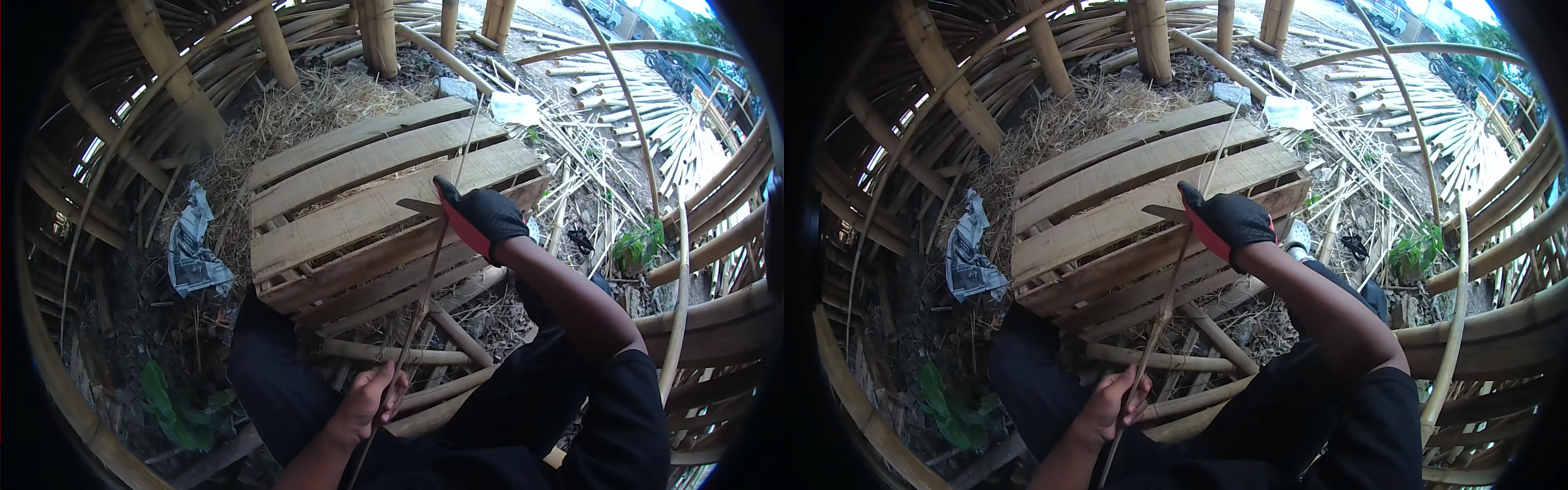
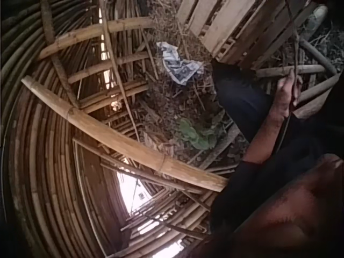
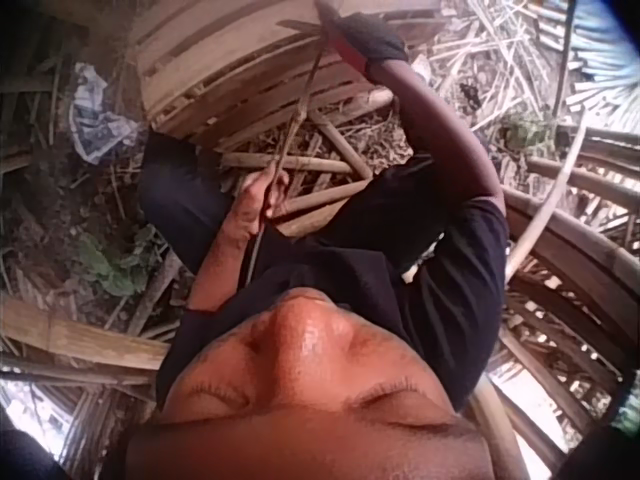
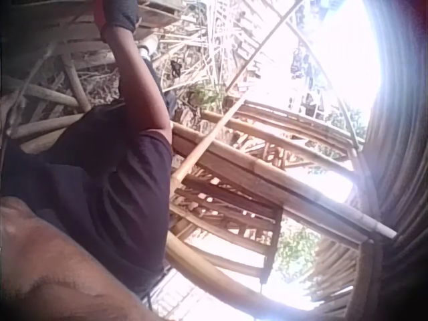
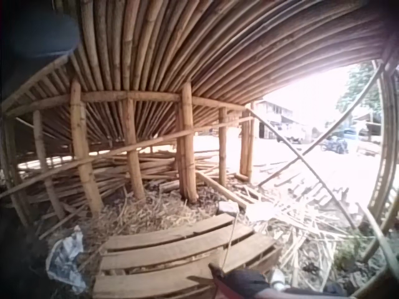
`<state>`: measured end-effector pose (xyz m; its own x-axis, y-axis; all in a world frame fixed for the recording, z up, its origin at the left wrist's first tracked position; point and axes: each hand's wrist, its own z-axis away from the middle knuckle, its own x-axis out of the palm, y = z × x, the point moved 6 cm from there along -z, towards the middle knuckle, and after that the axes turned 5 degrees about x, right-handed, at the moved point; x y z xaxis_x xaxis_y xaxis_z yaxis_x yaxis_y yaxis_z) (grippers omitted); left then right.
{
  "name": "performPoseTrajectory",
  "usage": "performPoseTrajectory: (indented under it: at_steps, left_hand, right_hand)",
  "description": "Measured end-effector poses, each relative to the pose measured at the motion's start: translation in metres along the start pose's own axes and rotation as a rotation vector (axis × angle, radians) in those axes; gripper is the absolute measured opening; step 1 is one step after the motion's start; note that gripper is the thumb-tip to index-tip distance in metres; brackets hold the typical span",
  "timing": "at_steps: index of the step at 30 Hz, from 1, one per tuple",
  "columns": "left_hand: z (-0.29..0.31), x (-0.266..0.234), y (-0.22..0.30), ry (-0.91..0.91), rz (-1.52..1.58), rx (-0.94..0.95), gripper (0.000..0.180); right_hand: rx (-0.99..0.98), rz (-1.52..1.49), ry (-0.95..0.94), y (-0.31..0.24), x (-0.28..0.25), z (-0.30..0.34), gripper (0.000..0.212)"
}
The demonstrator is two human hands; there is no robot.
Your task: Using a small knife to shave or trim a thin bamboo pole while supported by a wooden crate inside a bamboo structure.
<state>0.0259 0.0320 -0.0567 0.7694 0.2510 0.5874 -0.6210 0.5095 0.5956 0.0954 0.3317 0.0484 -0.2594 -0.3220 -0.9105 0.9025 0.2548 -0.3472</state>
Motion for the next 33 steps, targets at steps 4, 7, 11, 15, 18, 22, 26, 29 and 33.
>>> performPoseTrajectory:
  at_steps: [4,7,11,15,18,22,26,29,33]
  left_hand:
    - [0.001,-0.002,0.008,0.24,-0.107,0.095,0.04]
    - [0.002,0.0,0.008,0.218,-0.112,0.119,0.04]
    - [0.0,-0.003,0.006,0.199,-0.086,0.131,0.041]
    - [0.001,-0.003,0.006,0.204,-0.119,0.137,0.041]
    - [0.001,-0.001,0.009,0.205,-0.126,0.135,0.041]
    - [0.002,-0.003,0.008,0.231,-0.137,0.129,0.041]
    - [0.002,-0.002,0.008,0.233,-0.139,0.113,0.04]
    - [0.004,-0.004,0.007,0.256,-0.143,0.111,0.04]
    - [0.001,-0.002,0.008,0.222,-0.144,0.129,0.04]
  right_hand:
    - [-0.042,0.107,0.052,-0.003,0.003,-0.001,0.068]
    - [-0.157,0.109,0.109,-0.003,0.011,0.0,0.073]
    - [-0.267,0.192,0.039,-0.017,0.022,0.028,0.062]
    - [-0.298,0.219,-0.039,-0.019,0.035,0.047,0.049]
    - [-0.47,0.283,0.029,-0.025,0.043,0.064,0.044]
    - [-0.398,0.24,-0.116,-0.027,0.051,0.077,0.055]
    - [-0.205,0.12,-0.346,-0.026,0.04,0.074,0.069]
    - [-0.292,-0.004,-0.347,-0.021,0.059,0.062,0.072]
    - [-0.433,-0.048,-0.37,-0.012,0.075,0.052,0.057]
